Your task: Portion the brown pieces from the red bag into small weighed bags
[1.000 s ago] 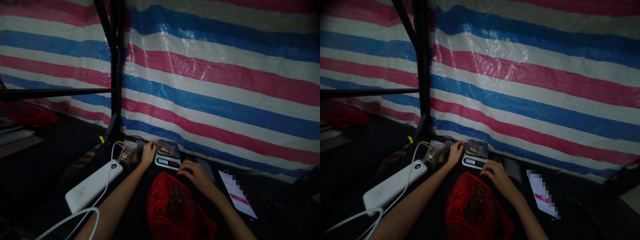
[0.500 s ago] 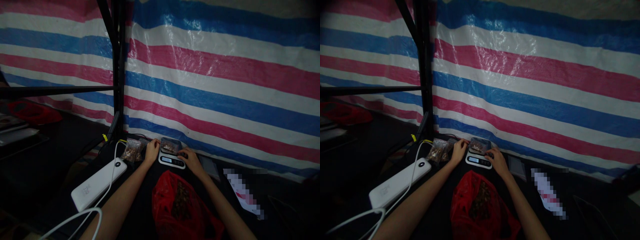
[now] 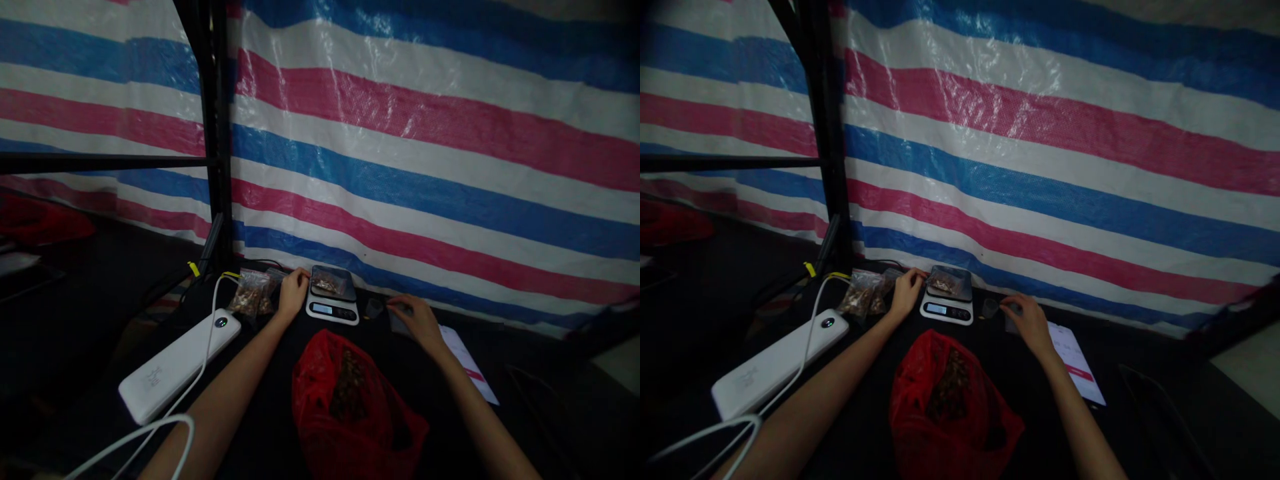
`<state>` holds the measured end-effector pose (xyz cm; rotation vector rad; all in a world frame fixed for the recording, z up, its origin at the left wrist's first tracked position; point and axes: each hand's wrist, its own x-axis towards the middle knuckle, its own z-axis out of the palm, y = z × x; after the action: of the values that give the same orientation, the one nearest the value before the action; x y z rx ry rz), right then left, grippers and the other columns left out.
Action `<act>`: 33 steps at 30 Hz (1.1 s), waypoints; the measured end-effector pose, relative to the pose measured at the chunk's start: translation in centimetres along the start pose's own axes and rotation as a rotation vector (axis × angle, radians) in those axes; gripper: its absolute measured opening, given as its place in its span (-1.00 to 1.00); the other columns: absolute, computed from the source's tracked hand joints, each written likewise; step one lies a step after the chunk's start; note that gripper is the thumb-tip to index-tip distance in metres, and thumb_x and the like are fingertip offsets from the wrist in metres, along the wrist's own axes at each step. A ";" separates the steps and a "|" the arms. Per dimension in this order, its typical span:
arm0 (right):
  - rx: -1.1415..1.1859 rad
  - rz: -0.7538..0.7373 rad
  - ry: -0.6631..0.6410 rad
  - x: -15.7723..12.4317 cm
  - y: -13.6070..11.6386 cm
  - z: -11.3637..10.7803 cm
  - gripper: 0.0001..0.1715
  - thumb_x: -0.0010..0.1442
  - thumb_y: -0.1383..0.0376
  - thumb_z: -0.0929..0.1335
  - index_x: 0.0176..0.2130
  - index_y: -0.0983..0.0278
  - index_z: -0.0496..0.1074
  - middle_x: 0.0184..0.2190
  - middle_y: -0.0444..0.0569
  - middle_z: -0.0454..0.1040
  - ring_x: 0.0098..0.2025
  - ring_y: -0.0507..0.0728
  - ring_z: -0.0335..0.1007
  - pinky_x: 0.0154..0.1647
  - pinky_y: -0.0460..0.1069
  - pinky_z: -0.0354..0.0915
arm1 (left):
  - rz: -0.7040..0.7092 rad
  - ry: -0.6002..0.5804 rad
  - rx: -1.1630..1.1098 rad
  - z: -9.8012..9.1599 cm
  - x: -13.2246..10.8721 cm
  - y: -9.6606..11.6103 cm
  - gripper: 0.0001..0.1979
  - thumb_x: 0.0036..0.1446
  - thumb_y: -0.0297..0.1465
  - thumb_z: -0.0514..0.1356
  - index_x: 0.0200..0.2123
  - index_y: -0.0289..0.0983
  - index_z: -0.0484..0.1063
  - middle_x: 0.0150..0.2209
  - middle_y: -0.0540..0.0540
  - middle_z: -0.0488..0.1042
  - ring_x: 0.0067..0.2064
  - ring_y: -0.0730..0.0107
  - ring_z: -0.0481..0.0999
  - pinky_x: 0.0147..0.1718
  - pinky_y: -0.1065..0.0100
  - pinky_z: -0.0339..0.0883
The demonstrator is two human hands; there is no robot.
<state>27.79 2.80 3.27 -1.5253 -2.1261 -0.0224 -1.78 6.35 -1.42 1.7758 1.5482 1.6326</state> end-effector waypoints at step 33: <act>-0.469 -0.141 -0.142 -1.7 -3.5 3.8 -0.82 0.14 0.30 0.21 -0.30 0.23 0.38 -0.42 0.00 0.48 -0.38 0.13 0.42 -0.48 -0.08 0.13 | 0.013 -0.001 0.034 -0.2 -0.2 0.5 -0.79 0.03 -0.51 -0.03 -0.44 -0.28 0.39 -0.52 0.00 0.44 -0.48 0.46 0.39 -0.48 0.49 0.15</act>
<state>23.53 1.14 0.23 -1.6617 -2.4595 -0.5090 -1.66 5.88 -1.05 1.8072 1.5757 1.6207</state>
